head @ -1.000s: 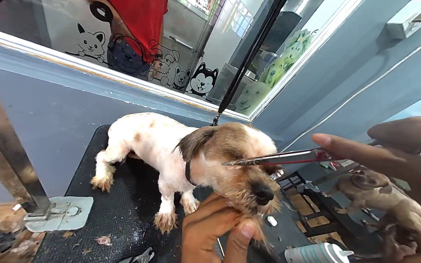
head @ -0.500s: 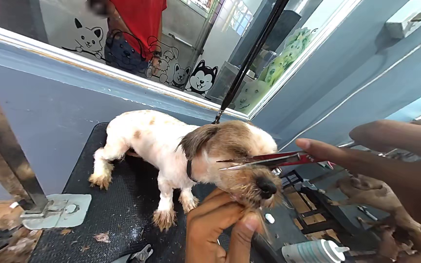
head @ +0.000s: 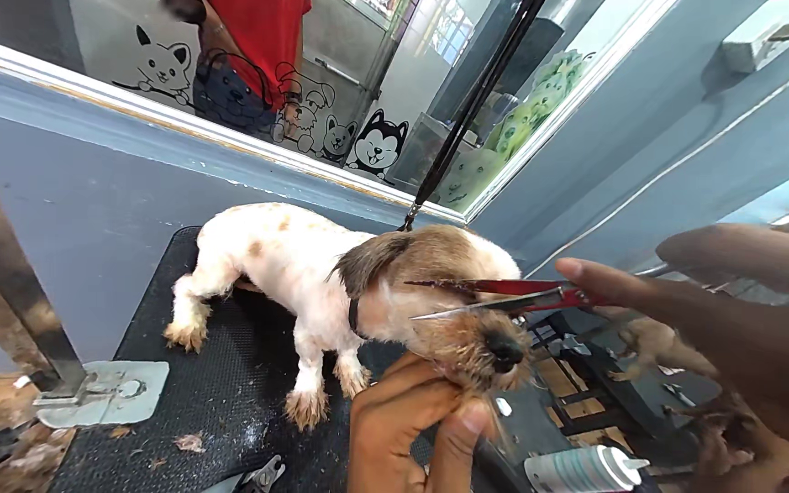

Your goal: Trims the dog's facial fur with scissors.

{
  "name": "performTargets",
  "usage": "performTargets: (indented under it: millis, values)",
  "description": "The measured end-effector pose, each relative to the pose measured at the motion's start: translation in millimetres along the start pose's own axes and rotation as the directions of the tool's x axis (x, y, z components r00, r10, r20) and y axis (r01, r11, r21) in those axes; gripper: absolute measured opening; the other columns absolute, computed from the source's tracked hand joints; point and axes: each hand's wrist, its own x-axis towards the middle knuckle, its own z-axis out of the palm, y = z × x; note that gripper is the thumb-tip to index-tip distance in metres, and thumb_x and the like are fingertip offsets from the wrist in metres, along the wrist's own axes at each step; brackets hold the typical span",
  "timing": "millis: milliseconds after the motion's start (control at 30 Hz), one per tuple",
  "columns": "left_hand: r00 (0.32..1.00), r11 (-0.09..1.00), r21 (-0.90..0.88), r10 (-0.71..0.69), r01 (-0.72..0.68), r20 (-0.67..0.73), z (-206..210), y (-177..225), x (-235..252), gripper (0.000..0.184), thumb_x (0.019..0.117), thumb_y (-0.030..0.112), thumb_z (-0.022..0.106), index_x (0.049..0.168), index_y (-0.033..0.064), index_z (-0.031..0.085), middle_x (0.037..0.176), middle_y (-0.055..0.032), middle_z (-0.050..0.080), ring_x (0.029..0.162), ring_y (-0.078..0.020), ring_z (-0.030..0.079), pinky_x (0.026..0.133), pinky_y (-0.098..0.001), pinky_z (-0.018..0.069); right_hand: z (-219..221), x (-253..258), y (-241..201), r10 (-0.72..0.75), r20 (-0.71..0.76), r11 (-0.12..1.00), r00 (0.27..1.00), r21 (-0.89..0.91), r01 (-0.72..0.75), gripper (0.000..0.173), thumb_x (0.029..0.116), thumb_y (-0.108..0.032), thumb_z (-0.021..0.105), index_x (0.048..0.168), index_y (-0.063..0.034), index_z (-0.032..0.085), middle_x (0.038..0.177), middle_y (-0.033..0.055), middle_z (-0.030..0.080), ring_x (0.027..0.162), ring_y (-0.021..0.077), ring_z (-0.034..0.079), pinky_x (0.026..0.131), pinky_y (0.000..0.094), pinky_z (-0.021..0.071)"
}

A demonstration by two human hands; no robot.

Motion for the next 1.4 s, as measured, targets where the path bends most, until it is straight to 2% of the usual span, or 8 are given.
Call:
performTargets:
  millis: [200, 367, 667, 833, 1067, 1133, 1267, 1400]
  values:
    - [1.0, 1.0, -0.005, -0.006, 0.006, -0.002, 0, 1, 0, 0.021, 0.0994, 0.008, 0.062, 0.085, -0.004, 0.074, 0.091, -0.0092, 0.073, 0.094, -0.0117, 0.069, 0.09, -0.0281, 0.0571, -9, 8, -1, 0.078, 0.137, 0.996, 0.987, -0.051, -0.071, 0.049, 0.0928, 0.001, 0.06, 0.139, -0.0148, 0.067, 0.092, 0.0183, 0.065, 0.063, 0.0316, 0.06, 0.052, 0.0456, 0.0465]
    - [1.0, 1.0, -0.011, -0.009, 0.009, 0.001, 0, 1, -1, 0.022, 0.0997, 0.009, 0.063, 0.086, -0.0039, 0.073, 0.09, -0.0093, 0.073, 0.093, -0.0118, 0.069, 0.089, -0.0282, 0.0578, 3, 1, 3, 0.097, -0.046, 0.994, 0.994, -0.048, -0.099, 0.043, 0.0996, -0.009, 0.05, 0.138, -0.0193, 0.065, 0.091, 0.0186, 0.063, 0.066, 0.0327, 0.06, 0.053, 0.0462, 0.0454]
    - [1.0, 1.0, 0.0, -0.005, 0.005, 0.006, 0, 2, -1, 0.022, 0.0996, 0.009, 0.062, 0.085, -0.0041, 0.073, 0.089, -0.0087, 0.073, 0.094, -0.011, 0.069, 0.089, -0.0269, 0.0567, 4, -3, 2, -0.017, 0.052, 1.0, 0.998, -0.023, 0.018, 0.049, 0.0991, -0.014, 0.047, 0.146, -0.0231, 0.059, 0.098, 0.0153, 0.062, 0.067, 0.0297, 0.058, 0.051, 0.0433, 0.0431]
    - [1.0, 1.0, 0.0, -0.009, 0.009, 0.01, 1, 2, 0, 0.022, 0.0991, 0.007, 0.062, 0.084, -0.0045, 0.073, 0.09, -0.0087, 0.073, 0.094, -0.0108, 0.069, 0.089, -0.0265, 0.0567, -5, 6, -5, 0.194, 0.17, 0.981, 0.966, -0.014, -0.195, 0.044, 0.0951, -0.004, 0.057, 0.137, -0.0127, 0.066, 0.089, 0.0187, 0.064, 0.065, 0.0327, 0.062, 0.051, 0.0464, 0.0483]
    - [1.0, 1.0, 0.019, -0.014, 0.014, -0.026, -5, -9, -4, 0.025, 0.1028, 0.022, 0.062, 0.09, 0.0059, 0.076, 0.096, -0.0035, 0.075, 0.095, -0.0106, 0.07, 0.088, -0.0282, 0.0593, 19, 3, 15, -0.035, -0.023, 0.988, 0.999, 0.15, 0.038, 0.046, 0.1004, -0.026, 0.048, 0.145, -0.0279, 0.059, 0.086, -0.0024, 0.06, 0.055, 0.0123, 0.054, 0.041, 0.0322, 0.0387]
    - [0.999, 1.0, 0.001, -0.008, 0.008, -0.054, -12, -17, -4, 0.024, 0.1027, 0.029, 0.062, 0.095, 0.0126, 0.078, 0.1, -0.0002, 0.075, 0.095, -0.0091, 0.07, 0.085, -0.026, 0.0597, 28, 2, 20, 0.021, -0.041, 0.863, 0.999, 0.505, 0.003, 0.042, 0.0971, -0.029, 0.06, 0.138, -0.0191, 0.064, 0.095, -0.0109, 0.068, 0.072, -0.0017, 0.062, 0.057, 0.0158, 0.0543]
    - [0.997, 1.0, -0.011, 0.001, -0.002, -0.078, -20, -21, 0, 0.025, 0.1018, 0.031, 0.063, 0.099, 0.0133, 0.08, 0.1, -0.0011, 0.075, 0.09, -0.0089, 0.07, 0.082, -0.0237, 0.059, 53, -20, 1, 0.172, 0.091, 0.232, 0.981, 0.964, -0.13, 0.036, 0.0943, -0.037, 0.073, 0.12, -0.0145, 0.062, 0.089, -0.0006, 0.067, 0.065, 0.0111, 0.067, 0.054, 0.0252, 0.0616]
    - [0.998, 0.999, 0.023, 0.036, -0.035, -0.047, -22, -18, 4, 0.024, 0.1023, 0.031, 0.062, 0.1, 0.0151, 0.08, 0.098, 0.0013, 0.076, 0.091, -0.0076, 0.07, 0.084, -0.0222, 0.058, 88, -50, -31, 0.264, 0.052, 0.236, 0.963, 0.965, -0.117, 0.029, 0.0968, -0.042, 0.068, 0.112, -0.0183, 0.062, 0.079, -0.0071, 0.063, 0.063, 0.0042, 0.064, 0.055, 0.0213, 0.0588]
